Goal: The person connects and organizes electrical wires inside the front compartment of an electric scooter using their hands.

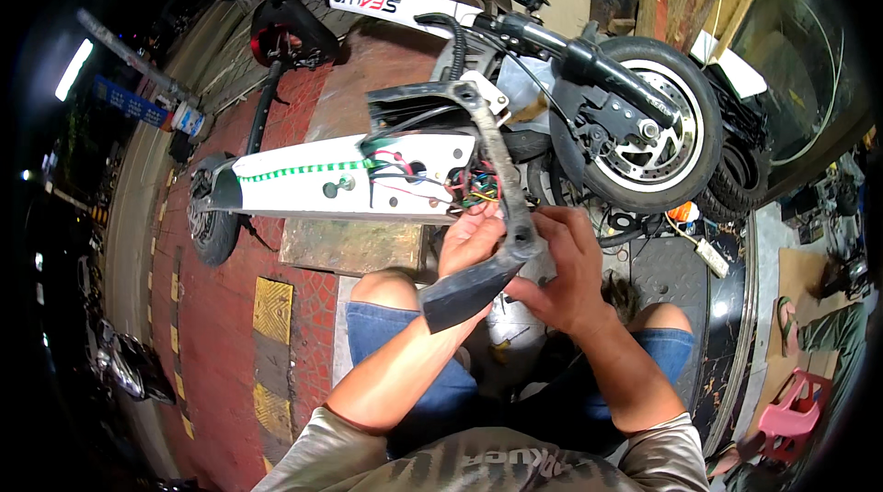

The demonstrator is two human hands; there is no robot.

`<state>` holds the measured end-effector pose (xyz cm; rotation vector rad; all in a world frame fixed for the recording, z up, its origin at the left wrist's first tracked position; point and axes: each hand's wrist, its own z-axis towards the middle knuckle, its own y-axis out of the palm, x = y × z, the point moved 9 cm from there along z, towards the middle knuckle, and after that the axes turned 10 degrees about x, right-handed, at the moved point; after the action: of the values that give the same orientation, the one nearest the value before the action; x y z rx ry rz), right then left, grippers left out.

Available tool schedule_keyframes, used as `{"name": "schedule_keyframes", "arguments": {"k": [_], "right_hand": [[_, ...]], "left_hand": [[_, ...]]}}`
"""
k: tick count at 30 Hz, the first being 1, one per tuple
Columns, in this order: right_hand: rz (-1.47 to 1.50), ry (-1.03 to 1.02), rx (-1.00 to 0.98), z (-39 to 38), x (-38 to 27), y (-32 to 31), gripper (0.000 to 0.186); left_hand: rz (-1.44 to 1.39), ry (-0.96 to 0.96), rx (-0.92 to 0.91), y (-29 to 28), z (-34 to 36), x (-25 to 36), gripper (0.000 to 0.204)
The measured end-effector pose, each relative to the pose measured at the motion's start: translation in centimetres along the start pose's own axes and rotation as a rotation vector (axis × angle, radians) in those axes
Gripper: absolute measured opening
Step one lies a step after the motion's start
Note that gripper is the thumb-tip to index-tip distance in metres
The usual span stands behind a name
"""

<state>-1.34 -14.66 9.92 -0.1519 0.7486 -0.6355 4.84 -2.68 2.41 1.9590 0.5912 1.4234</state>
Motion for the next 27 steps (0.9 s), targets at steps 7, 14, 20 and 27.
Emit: {"name": "schedule_keyframes", "arguments": {"k": [7, 14, 20, 27], "right_hand": [[0.046, 0.142, -0.088, 0.4, -0.1, 0.6, 0.07], [0.921, 0.802, -0.191, -1.6, 1.0, 1.6, 0.097], [0.588, 0.866, -0.159, -0.9, -1.0, 2.2, 0.068], [0.806, 0.835, -0.067, 0.8, 0.5, 3.3, 0.056]], "left_hand": [[0.001, -0.13, 0.109, -0.5, 0.4, -0.8, 0.018], [0.261, 0.2, -0.04, -1.3, 2.4, -1.6, 0.021], [0.367, 0.134, -0.094, -3.3, 3.7, -3.7, 0.018], [0.499, 0.366, -0.034, -4.4, 4.4, -3.4, 0.022]]}}
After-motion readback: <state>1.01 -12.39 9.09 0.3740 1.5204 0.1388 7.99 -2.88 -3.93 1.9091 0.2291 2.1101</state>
